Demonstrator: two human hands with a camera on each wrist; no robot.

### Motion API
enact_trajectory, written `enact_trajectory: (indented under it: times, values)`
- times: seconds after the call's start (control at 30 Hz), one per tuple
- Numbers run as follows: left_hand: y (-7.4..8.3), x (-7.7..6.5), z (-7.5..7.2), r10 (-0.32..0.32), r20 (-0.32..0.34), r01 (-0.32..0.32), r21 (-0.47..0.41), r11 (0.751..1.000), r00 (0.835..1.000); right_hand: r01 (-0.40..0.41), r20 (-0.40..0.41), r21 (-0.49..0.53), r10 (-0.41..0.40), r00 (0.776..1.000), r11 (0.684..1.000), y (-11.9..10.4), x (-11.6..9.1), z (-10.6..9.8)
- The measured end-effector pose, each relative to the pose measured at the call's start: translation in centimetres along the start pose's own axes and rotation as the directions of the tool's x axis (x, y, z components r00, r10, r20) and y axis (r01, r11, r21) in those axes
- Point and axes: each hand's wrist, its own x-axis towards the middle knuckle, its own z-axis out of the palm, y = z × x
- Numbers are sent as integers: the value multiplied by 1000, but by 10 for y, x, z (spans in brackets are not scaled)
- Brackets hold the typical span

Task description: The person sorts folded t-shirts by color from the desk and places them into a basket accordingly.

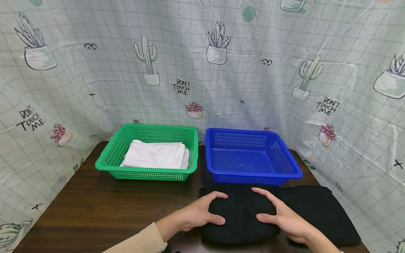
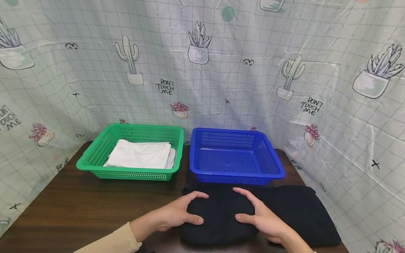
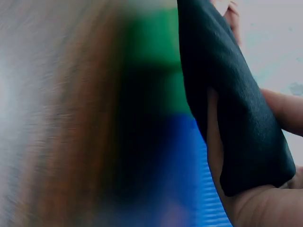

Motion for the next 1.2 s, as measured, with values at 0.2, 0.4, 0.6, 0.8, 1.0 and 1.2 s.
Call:
enact_trajectory:
  times: [0.2,0.4,0.6,0.8,1.0,1.2]
  values:
    - [36,-14,0,84,51,-81,-46,996,995,65,44,-23,-64,997,998,-36,-21,-12]
    - [85,-7,-5,151,73,-147,-55,988,986,174,44,-21,-173,984,984,-77,-34,-39]
    - [118,41,-16,158,31,-157,-20,987,987,197,76,92,-204,976,976,-98,-14,-88]
    - [120,103,-28,135,-21,-137,-110,984,991,186,33,51,-188,982,981,-95,29,-136]
    - [103,152,-35,96,-57,-104,-181,978,994,113,-59,-4,-113,992,994,-78,64,-164]
    - [85,175,-40,50,-99,-69,-198,978,994,47,-105,-35,-50,993,998,-58,92,-173]
